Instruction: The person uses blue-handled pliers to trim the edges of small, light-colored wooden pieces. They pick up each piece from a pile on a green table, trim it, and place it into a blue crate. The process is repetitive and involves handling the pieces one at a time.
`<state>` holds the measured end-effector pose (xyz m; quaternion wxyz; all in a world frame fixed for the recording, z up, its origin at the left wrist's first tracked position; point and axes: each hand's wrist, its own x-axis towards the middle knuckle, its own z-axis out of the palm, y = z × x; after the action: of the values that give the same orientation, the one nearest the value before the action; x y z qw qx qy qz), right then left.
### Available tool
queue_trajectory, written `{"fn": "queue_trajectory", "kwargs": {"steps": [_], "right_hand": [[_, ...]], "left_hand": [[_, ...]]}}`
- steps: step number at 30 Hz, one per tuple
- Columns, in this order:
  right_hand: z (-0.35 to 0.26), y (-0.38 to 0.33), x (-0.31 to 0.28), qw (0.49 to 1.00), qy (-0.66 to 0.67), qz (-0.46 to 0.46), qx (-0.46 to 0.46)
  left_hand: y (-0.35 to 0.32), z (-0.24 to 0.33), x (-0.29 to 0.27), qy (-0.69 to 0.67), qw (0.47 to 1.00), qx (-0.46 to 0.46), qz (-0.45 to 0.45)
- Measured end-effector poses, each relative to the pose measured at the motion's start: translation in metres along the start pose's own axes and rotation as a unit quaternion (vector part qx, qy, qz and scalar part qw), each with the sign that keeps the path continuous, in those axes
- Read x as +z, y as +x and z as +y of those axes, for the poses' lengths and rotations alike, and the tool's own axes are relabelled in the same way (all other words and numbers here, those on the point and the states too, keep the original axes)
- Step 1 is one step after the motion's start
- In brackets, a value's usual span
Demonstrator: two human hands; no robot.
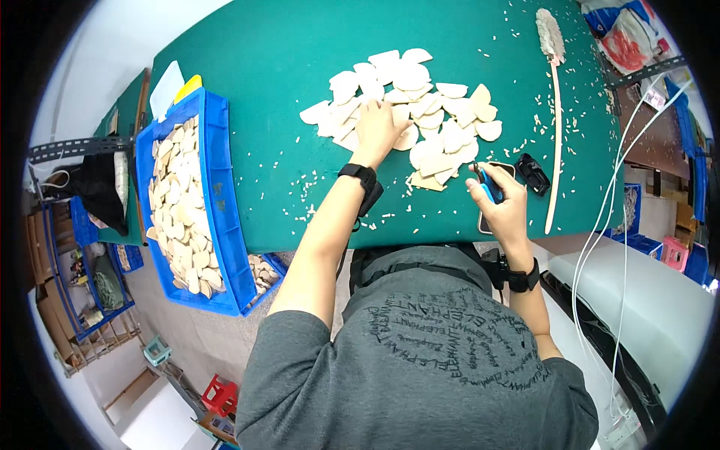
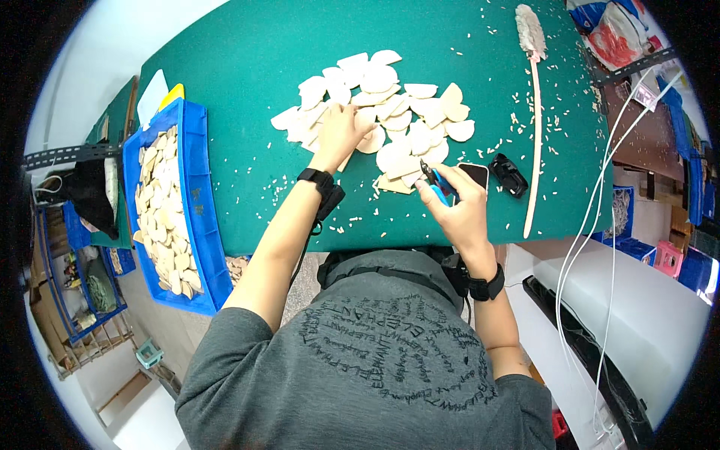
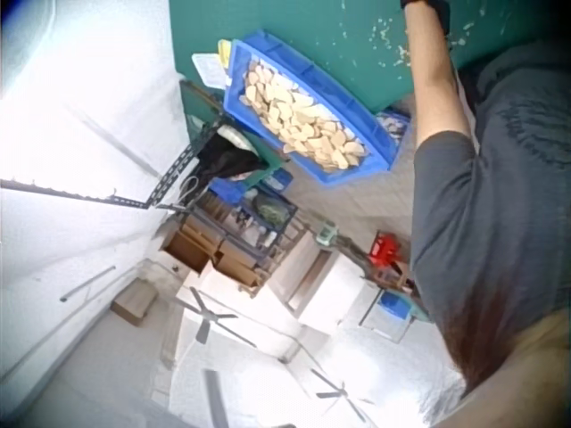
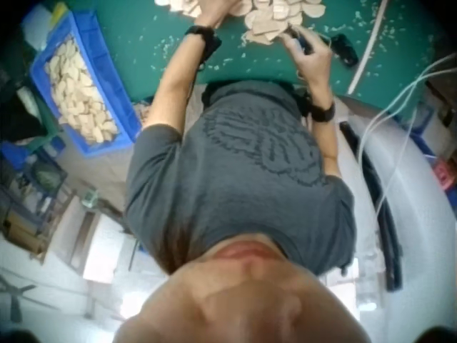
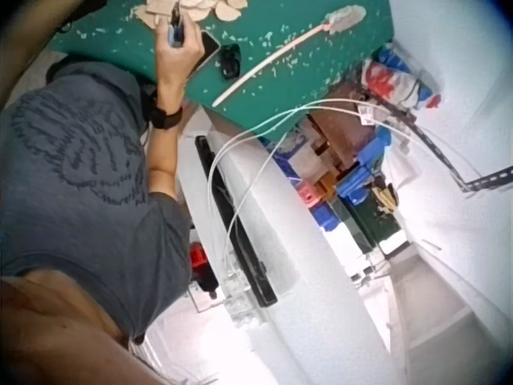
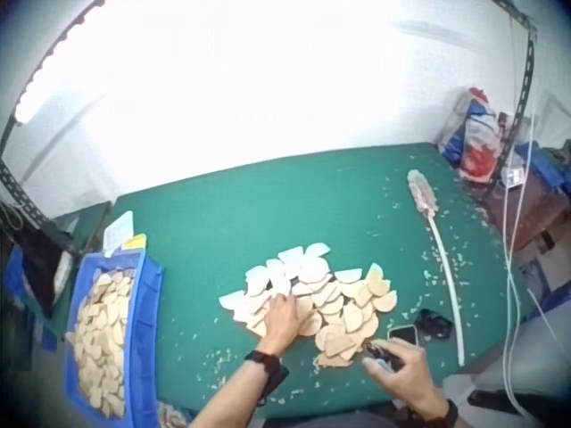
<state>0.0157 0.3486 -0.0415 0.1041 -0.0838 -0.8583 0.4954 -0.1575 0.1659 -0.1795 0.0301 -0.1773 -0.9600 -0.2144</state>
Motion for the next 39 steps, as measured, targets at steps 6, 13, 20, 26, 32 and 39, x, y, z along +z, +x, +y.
{"fn": "queue_trajectory", "kwargs": {"steps": [6, 13, 20, 26, 32, 39], "right_hand": [[0.008, -0.003, -0.01, 0.999, 0.001, 0.002, 0.042], [-0.016, 0.017, 0.013, 0.998, 0.03, -0.052, -0.001], [-0.042, 0.015, 0.042, 0.993, 0.067, -0.061, -0.071], [-0.056, 0.009, 0.051, 0.99, 0.056, -0.067, -0.106], [-0.063, 0.003, 0.06, 0.989, 0.047, -0.05, -0.131], [-0.066, -0.002, 0.067, 0.991, 0.018, -0.039, -0.129]], "left_hand": [[0.005, 0.023, -0.015, -0.289, 0.931, -0.142, -0.173], [-0.062, 0.051, -0.109, -0.677, 0.686, -0.234, -0.127], [-0.1, 0.062, -0.159, -0.745, 0.628, -0.22, -0.049], [-0.118, 0.056, -0.17, -0.74, 0.644, -0.193, -0.001], [-0.127, 0.053, -0.174, -0.737, 0.648, -0.189, 0.034], [-0.134, 0.053, -0.175, -0.717, 0.67, -0.182, 0.07]]}}
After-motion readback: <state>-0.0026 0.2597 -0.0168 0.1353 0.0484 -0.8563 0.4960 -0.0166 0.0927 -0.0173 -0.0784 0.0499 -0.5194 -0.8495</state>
